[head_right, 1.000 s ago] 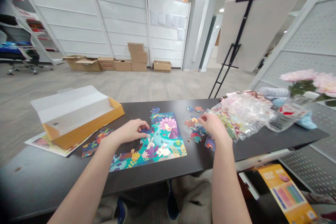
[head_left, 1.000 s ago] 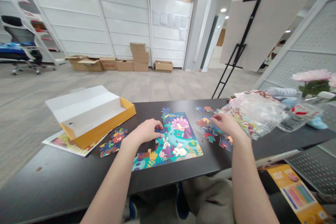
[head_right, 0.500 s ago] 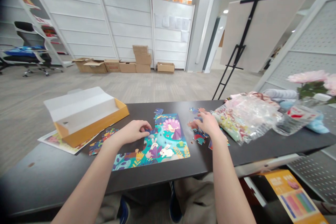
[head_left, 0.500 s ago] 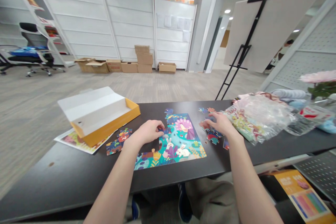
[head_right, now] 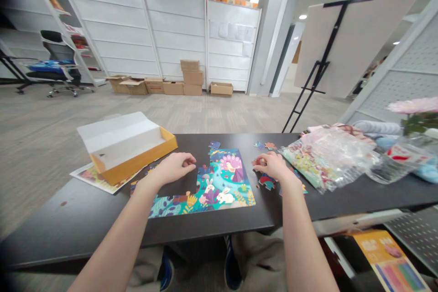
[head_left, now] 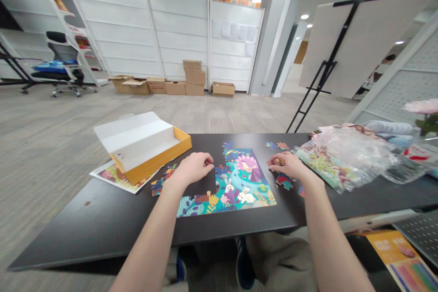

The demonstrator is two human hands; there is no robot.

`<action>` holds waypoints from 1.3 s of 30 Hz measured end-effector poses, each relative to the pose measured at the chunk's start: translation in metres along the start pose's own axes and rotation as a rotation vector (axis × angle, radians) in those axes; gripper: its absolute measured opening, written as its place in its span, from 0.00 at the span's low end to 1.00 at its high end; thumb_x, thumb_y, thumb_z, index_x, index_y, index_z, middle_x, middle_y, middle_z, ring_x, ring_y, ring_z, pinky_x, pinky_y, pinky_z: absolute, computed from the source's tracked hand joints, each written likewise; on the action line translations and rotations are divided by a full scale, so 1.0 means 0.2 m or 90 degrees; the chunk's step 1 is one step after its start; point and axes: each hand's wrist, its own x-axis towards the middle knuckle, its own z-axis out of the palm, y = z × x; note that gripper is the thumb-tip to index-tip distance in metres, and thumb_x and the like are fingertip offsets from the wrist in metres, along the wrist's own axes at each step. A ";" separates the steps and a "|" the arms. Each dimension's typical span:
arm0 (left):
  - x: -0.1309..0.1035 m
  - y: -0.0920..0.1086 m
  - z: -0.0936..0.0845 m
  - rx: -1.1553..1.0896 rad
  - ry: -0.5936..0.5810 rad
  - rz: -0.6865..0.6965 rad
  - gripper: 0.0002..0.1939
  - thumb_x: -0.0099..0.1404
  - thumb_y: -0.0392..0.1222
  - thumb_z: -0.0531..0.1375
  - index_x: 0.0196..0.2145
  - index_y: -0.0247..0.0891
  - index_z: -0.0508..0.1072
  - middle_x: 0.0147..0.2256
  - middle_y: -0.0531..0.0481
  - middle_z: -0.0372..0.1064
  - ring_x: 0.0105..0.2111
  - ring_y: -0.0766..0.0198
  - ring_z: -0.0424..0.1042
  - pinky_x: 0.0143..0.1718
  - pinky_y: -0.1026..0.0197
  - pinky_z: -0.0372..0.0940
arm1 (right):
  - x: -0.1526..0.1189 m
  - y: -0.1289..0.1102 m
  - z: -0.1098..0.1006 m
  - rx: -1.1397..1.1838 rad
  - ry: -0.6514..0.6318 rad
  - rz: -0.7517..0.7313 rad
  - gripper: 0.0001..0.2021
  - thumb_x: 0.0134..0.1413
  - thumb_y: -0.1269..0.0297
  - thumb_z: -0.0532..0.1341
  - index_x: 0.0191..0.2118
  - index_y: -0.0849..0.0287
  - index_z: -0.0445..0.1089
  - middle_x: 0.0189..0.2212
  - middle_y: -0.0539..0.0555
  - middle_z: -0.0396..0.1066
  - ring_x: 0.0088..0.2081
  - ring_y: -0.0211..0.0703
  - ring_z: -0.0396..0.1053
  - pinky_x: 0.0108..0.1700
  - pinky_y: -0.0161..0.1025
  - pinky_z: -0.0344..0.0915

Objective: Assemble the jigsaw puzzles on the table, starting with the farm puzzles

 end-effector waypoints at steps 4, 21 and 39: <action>-0.03 -0.03 -0.02 0.006 0.024 -0.005 0.10 0.65 0.43 0.60 0.41 0.40 0.79 0.38 0.48 0.80 0.39 0.57 0.78 0.39 0.61 0.67 | 0.02 0.00 0.00 0.029 0.011 0.015 0.16 0.45 0.49 0.71 0.37 0.54 0.78 0.41 0.59 0.75 0.45 0.55 0.72 0.51 0.47 0.67; -0.11 -0.14 -0.10 -0.013 0.033 -0.041 0.11 0.65 0.45 0.58 0.41 0.42 0.78 0.38 0.48 0.80 0.40 0.57 0.78 0.38 0.61 0.68 | -0.08 -0.10 -0.15 0.089 -0.041 0.069 0.09 0.48 0.55 0.67 0.30 0.55 0.76 0.33 0.55 0.80 0.37 0.50 0.78 0.37 0.39 0.69; -0.27 -0.26 -0.27 0.153 -0.034 -0.197 0.20 0.55 0.47 0.66 0.46 0.43 0.77 0.46 0.43 0.78 0.47 0.49 0.77 0.45 0.56 0.69 | -0.04 -0.19 -0.12 0.083 -0.060 -0.025 0.09 0.48 0.61 0.67 0.37 0.56 0.79 0.32 0.54 0.79 0.34 0.48 0.77 0.39 0.40 0.71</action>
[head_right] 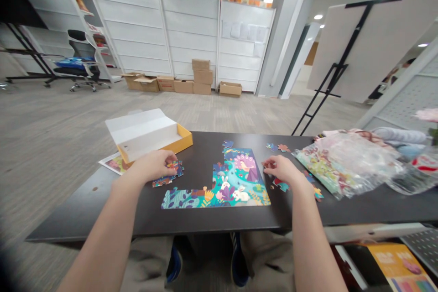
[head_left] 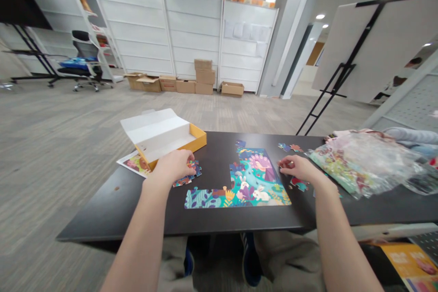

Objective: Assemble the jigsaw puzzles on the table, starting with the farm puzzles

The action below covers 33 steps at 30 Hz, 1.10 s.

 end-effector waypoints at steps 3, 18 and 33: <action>-0.01 0.02 0.01 0.017 -0.015 -0.017 0.24 0.50 0.46 0.68 0.47 0.44 0.77 0.47 0.43 0.78 0.48 0.46 0.76 0.44 0.54 0.69 | 0.00 -0.01 0.00 -0.004 0.002 -0.005 0.09 0.48 0.61 0.67 0.37 0.56 0.78 0.32 0.54 0.79 0.34 0.48 0.77 0.39 0.41 0.72; 0.06 -0.03 0.00 -0.249 0.071 0.101 0.17 0.57 0.47 0.62 0.42 0.37 0.75 0.42 0.44 0.79 0.37 0.56 0.78 0.42 0.57 0.71 | 0.01 -0.03 0.00 0.009 -0.011 -0.014 0.08 0.48 0.62 0.66 0.36 0.56 0.78 0.33 0.54 0.80 0.34 0.48 0.76 0.39 0.41 0.72; -0.06 -0.16 0.01 -0.045 -0.013 0.028 0.20 0.49 0.50 0.67 0.40 0.41 0.77 0.36 0.47 0.78 0.36 0.53 0.78 0.35 0.60 0.67 | 0.02 -0.03 -0.01 0.017 -0.038 -0.008 0.08 0.48 0.61 0.68 0.35 0.56 0.78 0.32 0.54 0.80 0.34 0.49 0.77 0.39 0.41 0.72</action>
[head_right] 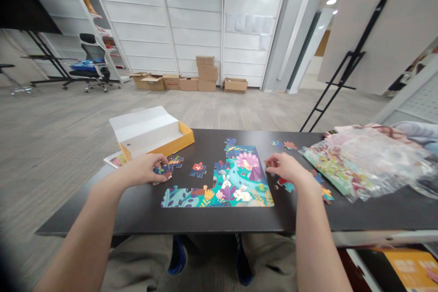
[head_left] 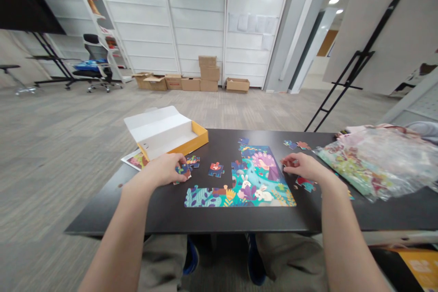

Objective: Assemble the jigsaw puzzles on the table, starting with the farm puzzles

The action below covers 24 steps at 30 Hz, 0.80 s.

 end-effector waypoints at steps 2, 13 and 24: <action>-0.01 -0.02 -0.03 -0.065 0.001 0.031 0.17 0.54 0.51 0.63 0.38 0.40 0.76 0.34 0.48 0.78 0.34 0.55 0.77 0.35 0.60 0.67 | 0.00 0.00 0.00 0.004 0.000 0.001 0.08 0.48 0.61 0.67 0.36 0.56 0.78 0.33 0.54 0.80 0.35 0.49 0.77 0.39 0.42 0.72; 0.21 0.19 0.13 -0.375 0.138 0.036 0.15 0.61 0.44 0.55 0.45 0.36 0.70 0.31 0.47 0.76 0.27 0.60 0.77 0.32 0.59 0.71 | -0.04 -0.02 -0.02 0.019 0.027 0.017 0.09 0.52 0.59 0.65 0.38 0.56 0.77 0.36 0.56 0.80 0.34 0.48 0.77 0.38 0.39 0.71; 0.41 0.26 0.26 -0.282 0.160 0.001 0.16 0.62 0.39 0.55 0.48 0.38 0.70 0.27 0.51 0.77 0.29 0.58 0.79 0.37 0.59 0.70 | -0.21 0.21 -0.19 -0.023 0.348 0.194 0.14 0.59 0.62 0.55 0.40 0.59 0.78 0.38 0.59 0.80 0.39 0.51 0.76 0.43 0.42 0.68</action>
